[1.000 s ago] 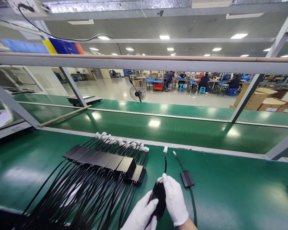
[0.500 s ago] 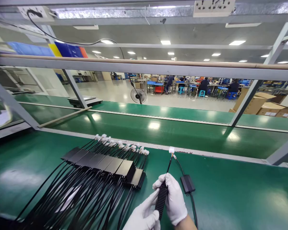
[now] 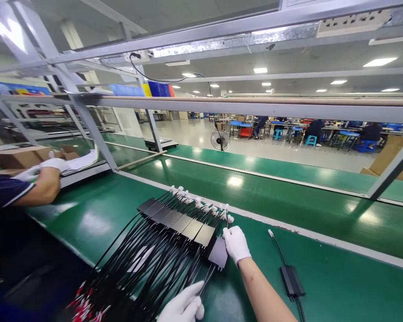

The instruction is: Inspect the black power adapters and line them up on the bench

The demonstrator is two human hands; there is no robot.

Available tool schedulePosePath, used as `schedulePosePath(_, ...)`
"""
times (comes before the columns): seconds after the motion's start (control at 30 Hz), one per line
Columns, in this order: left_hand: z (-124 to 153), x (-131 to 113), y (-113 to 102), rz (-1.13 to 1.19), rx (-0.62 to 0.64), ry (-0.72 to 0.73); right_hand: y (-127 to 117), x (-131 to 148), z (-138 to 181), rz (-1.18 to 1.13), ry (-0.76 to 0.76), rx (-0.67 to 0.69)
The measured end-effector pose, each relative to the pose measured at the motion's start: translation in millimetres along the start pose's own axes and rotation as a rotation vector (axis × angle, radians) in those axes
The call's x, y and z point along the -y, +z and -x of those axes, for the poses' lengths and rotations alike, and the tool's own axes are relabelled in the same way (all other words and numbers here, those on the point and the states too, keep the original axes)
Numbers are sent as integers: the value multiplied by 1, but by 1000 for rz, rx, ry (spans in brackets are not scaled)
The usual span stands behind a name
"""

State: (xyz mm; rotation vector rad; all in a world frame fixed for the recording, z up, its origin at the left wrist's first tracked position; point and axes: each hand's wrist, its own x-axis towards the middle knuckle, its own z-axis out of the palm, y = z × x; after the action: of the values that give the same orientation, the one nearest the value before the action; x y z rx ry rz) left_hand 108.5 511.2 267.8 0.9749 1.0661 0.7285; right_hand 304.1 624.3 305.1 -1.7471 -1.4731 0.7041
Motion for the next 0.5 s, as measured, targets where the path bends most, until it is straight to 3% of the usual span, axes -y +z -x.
schedulePosePath(0.13,-8,2,-11,-115,-72,9,31,-6,-16,72,56,18)
schedulePosePath(0.27,-9,16,-20,-391,-242,217,39,-10,-24,91,52,-16)
schedulePosePath(0.37,1,18,-26,-654,-372,430,14,-16,-19,126,37,-99)
schedulePosePath(0.5,20,1,-30,-909,-348,598,-60,-45,18,260,25,-193)
